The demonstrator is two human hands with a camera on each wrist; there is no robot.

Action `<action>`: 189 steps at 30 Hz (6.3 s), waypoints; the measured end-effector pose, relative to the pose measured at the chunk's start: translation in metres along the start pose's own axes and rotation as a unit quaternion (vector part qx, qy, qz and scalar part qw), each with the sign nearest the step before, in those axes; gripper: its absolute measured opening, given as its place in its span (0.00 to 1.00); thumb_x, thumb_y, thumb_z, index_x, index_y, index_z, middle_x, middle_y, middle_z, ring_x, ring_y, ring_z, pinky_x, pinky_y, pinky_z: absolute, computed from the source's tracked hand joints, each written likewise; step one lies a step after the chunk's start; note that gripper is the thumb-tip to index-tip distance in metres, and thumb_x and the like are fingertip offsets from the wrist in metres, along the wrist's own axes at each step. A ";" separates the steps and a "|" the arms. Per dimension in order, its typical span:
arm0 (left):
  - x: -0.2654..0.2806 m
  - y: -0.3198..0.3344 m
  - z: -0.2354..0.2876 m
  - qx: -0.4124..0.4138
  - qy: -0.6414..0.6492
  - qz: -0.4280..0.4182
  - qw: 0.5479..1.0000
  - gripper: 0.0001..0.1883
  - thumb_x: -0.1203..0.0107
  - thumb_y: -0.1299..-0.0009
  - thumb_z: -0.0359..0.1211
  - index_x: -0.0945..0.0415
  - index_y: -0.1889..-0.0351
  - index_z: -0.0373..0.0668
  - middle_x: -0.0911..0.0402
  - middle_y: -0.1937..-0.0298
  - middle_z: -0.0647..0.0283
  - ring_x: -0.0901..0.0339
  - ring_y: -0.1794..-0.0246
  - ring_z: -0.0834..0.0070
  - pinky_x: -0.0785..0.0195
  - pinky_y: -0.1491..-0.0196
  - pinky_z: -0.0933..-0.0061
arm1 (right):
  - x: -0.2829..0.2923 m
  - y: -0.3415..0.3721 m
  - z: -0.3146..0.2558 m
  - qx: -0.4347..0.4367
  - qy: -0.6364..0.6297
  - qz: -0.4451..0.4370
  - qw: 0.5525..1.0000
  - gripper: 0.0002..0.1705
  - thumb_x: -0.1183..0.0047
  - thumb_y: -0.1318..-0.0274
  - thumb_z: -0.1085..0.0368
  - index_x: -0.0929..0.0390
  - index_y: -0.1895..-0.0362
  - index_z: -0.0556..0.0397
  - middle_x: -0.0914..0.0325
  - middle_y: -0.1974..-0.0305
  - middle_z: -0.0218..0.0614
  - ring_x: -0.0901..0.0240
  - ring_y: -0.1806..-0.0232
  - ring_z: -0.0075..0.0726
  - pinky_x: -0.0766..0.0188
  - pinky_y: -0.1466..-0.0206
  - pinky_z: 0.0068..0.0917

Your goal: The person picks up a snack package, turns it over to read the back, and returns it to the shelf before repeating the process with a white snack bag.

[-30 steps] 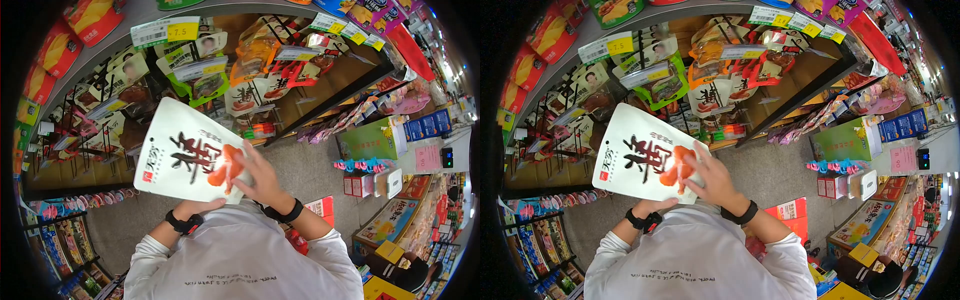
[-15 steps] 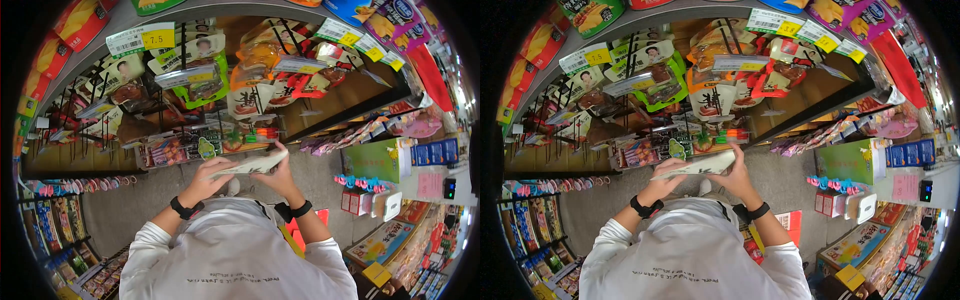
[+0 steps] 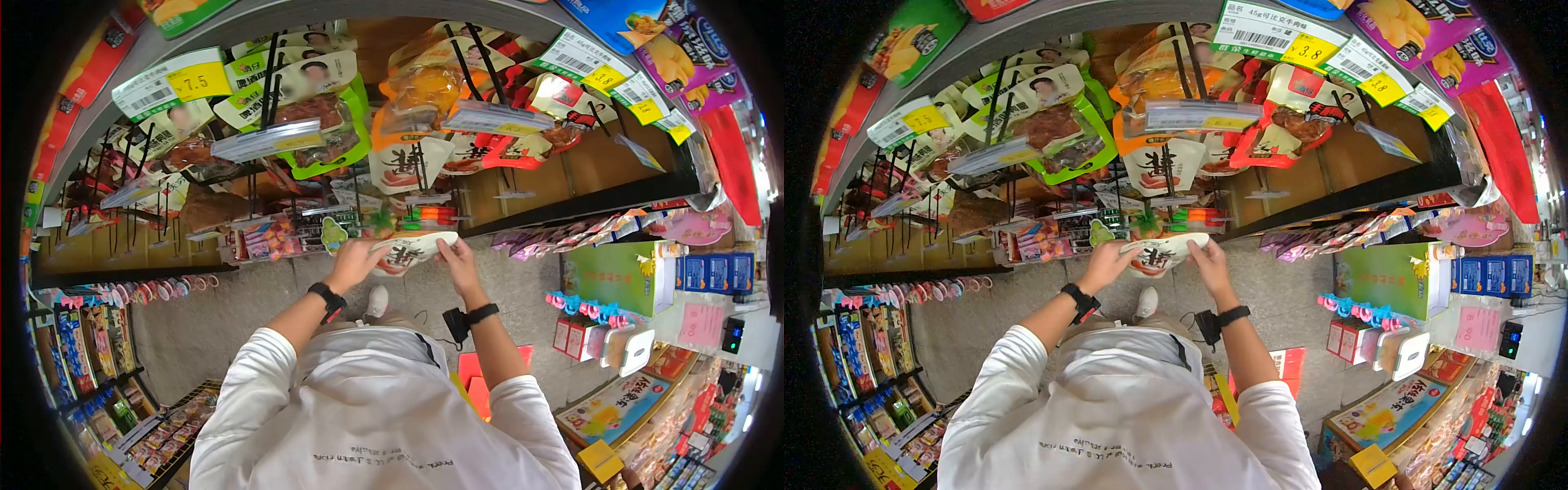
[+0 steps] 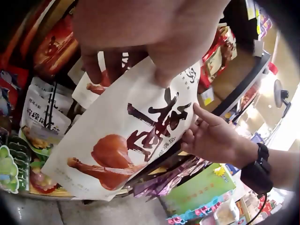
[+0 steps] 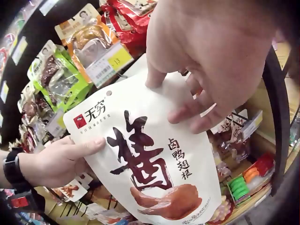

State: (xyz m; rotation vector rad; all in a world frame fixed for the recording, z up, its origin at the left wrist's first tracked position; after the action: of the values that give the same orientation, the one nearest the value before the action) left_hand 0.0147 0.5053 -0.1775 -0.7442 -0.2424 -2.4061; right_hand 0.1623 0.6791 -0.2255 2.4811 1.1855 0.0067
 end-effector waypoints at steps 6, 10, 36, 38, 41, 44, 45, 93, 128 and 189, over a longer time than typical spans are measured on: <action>-0.020 -0.035 -0.038 0.121 -0.058 -0.046 0.990 0.21 0.46 0.34 0.48 0.20 0.63 0.37 0.22 0.73 0.45 0.24 0.71 0.48 0.33 0.68 0.57 | 0.006 -0.053 0.013 -0.019 0.010 0.012 1.000 0.12 0.47 0.39 0.60 0.25 0.55 0.53 0.22 0.67 0.26 0.29 0.71 0.18 0.31 0.66 0.18; -0.013 -0.053 -0.028 0.090 -0.001 -0.013 0.996 0.21 0.47 0.34 0.48 0.20 0.63 0.35 0.21 0.73 0.45 0.23 0.71 0.49 0.32 0.67 0.58 | 0.007 -0.068 -0.007 0.002 0.024 0.016 1.000 0.12 0.46 0.39 0.60 0.24 0.55 0.52 0.23 0.68 0.24 0.31 0.70 0.16 0.34 0.67 0.17; 0.008 -0.069 -0.008 0.077 0.055 0.028 0.995 0.19 0.49 0.31 0.45 0.21 0.57 0.38 0.19 0.67 0.48 0.22 0.66 0.51 0.32 0.63 0.61 | 0.003 -0.091 -0.050 0.054 0.058 -0.017 0.997 0.11 0.45 0.40 0.61 0.22 0.58 0.53 0.24 0.71 0.22 0.36 0.74 0.13 0.38 0.71 0.15; 0.009 -0.068 -0.006 0.096 0.030 0.015 0.995 0.20 0.49 0.31 0.46 0.21 0.57 0.37 0.20 0.68 0.48 0.23 0.66 0.50 0.32 0.63 0.61 | 0.002 -0.093 -0.048 0.058 0.045 -0.033 0.997 0.10 0.44 0.41 0.60 0.22 0.60 0.52 0.25 0.71 0.20 0.37 0.75 0.12 0.39 0.72 0.12; 0.006 -0.075 -0.020 0.087 0.033 0.042 0.995 0.21 0.49 0.31 0.46 0.21 0.59 0.35 0.20 0.70 0.47 0.23 0.66 0.50 0.32 0.63 0.59 | -0.001 -0.096 -0.051 0.060 0.017 -0.023 0.998 0.11 0.45 0.40 0.61 0.22 0.57 0.52 0.23 0.70 0.22 0.35 0.74 0.12 0.37 0.71 0.14; 0.004 -0.079 -0.027 0.143 -0.005 0.015 0.990 0.22 0.49 0.31 0.47 0.21 0.62 0.34 0.20 0.69 0.46 0.23 0.66 0.49 0.32 0.62 0.58 | -0.008 -0.096 -0.060 0.023 0.026 0.001 0.999 0.12 0.45 0.40 0.61 0.23 0.56 0.54 0.22 0.67 0.25 0.31 0.72 0.15 0.33 0.69 0.15; 0.010 -0.081 -0.020 0.114 -0.027 0.061 0.991 0.25 0.49 0.31 0.49 0.22 0.63 0.32 0.21 0.72 0.46 0.23 0.69 0.51 0.32 0.64 0.58 | -0.009 -0.099 -0.060 0.025 0.026 0.001 0.999 0.12 0.45 0.40 0.61 0.23 0.56 0.54 0.22 0.67 0.25 0.31 0.72 0.15 0.33 0.69 0.15; 0.100 0.129 -0.055 0.111 0.054 -0.075 0.989 0.17 0.43 0.35 0.39 0.25 0.52 0.42 0.18 0.59 0.60 0.21 0.63 0.68 0.30 0.59 0.69 | 0.041 0.055 -0.031 0.115 -0.030 0.226 0.967 0.07 0.48 0.38 0.62 0.28 0.60 0.50 0.30 0.73 0.25 0.35 0.76 0.19 0.37 0.72 0.17; -0.034 0.022 0.044 0.137 0.026 -0.058 0.989 0.12 0.44 0.35 0.37 0.24 0.58 0.42 0.19 0.62 0.59 0.21 0.65 0.68 0.29 0.62 0.69 | 0.123 -0.224 -0.016 0.220 0.252 0.187 0.924 0.31 0.46 0.43 0.54 0.37 0.40 0.58 0.31 0.43 0.46 0.35 0.42 0.46 0.40 0.39 0.37; -0.042 0.058 -0.004 0.186 0.149 -0.021 0.971 0.14 0.43 0.35 0.38 0.23 0.56 0.41 0.19 0.63 0.63 0.25 0.70 0.74 0.30 0.62 0.73 | 0.107 -0.130 -0.046 0.180 -0.122 0.203 0.955 0.20 0.54 0.40 0.74 0.34 0.43 0.57 0.29 0.48 0.37 0.34 0.50 0.27 0.35 0.48 0.25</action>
State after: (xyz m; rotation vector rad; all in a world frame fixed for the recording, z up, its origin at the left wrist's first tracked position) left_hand 0.0756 0.4783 -0.2051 -0.2056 -0.5680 -2.3751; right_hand 0.1258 0.8488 -0.2453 2.8942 0.6006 -0.4272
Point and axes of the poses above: each hand's wrist, its own y-axis away from the middle knuckle, its own x-axis out of the back of the hand, z = x × y, the point moved 6 cm from there along -y, towards the middle knuckle
